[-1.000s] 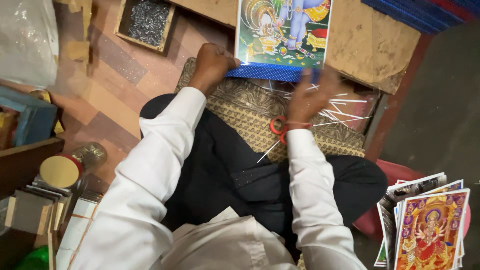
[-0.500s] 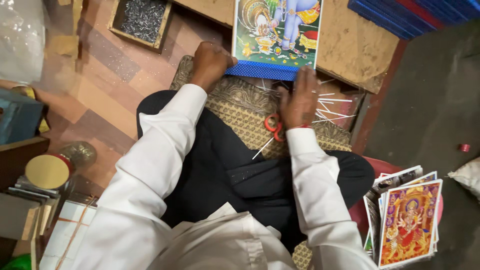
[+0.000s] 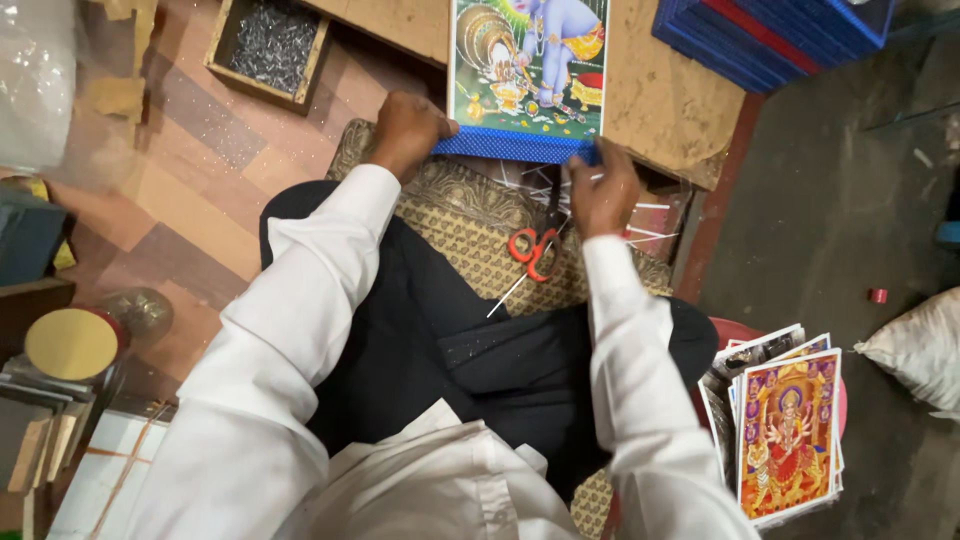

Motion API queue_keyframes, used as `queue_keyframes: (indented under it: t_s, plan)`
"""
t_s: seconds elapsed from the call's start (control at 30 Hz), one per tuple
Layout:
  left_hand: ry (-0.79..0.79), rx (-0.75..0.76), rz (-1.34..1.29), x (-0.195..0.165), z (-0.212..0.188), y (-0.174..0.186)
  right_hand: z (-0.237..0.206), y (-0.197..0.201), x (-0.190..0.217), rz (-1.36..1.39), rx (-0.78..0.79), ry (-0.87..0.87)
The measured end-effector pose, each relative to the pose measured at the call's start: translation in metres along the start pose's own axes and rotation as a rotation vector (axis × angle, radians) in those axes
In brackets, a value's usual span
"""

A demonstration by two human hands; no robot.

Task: The person sits on the floor and uses scissors to cut a clear plastic sheet and blue decorative tape. They place the plastic over a printed picture of a deity, then apply the blue tape around the edges to create a frame. The person trims excess tape and adjusts the frame, then places the finished item on a stack.

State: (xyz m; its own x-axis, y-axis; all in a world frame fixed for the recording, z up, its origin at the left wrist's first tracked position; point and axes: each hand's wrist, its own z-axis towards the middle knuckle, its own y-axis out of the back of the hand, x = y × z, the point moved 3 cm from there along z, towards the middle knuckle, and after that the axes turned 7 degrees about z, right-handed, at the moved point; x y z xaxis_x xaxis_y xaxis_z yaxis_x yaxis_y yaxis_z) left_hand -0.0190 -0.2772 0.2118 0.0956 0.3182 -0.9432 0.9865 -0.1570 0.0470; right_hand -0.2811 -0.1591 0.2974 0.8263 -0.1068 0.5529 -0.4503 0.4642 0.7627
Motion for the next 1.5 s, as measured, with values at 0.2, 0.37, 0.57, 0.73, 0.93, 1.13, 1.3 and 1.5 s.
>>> queue_keyframes:
  t_s: [0.2,0.37,0.57,0.73,0.93,1.13,1.3,1.5]
  plan:
    - [-0.054,-0.024,0.279,-0.004,-0.029,-0.007,-0.101,0.016,0.032,-0.315,0.435,-0.404]
    - [-0.302,-0.161,0.493,-0.039,-0.069,0.011,-0.117,0.011,0.042,-0.314,0.403,-0.486]
    - [-0.442,-0.087,0.604,-0.064,-0.082,0.021,-0.122,-0.001,-0.009,0.55,0.306,-0.883]
    - [-0.197,0.049,0.515,-0.069,-0.076,0.028,-0.175,0.013,0.024,1.609,0.281,-1.201]
    - [-0.221,0.095,0.402,-0.081,-0.07,0.04,-0.22,0.02,0.123,1.313,0.597,-1.085]
    - [-0.111,0.144,0.355,-0.069,-0.061,0.034,-0.191,-0.007,0.146,1.298,0.656,-0.923]
    - [-0.186,0.141,0.318,-0.048,-0.047,0.026,-0.187,-0.021,0.135,1.344,0.61,-0.906]
    - [-0.142,0.145,0.342,-0.04,-0.038,0.032,-0.187,-0.029,0.138,1.372,0.533,-0.934]
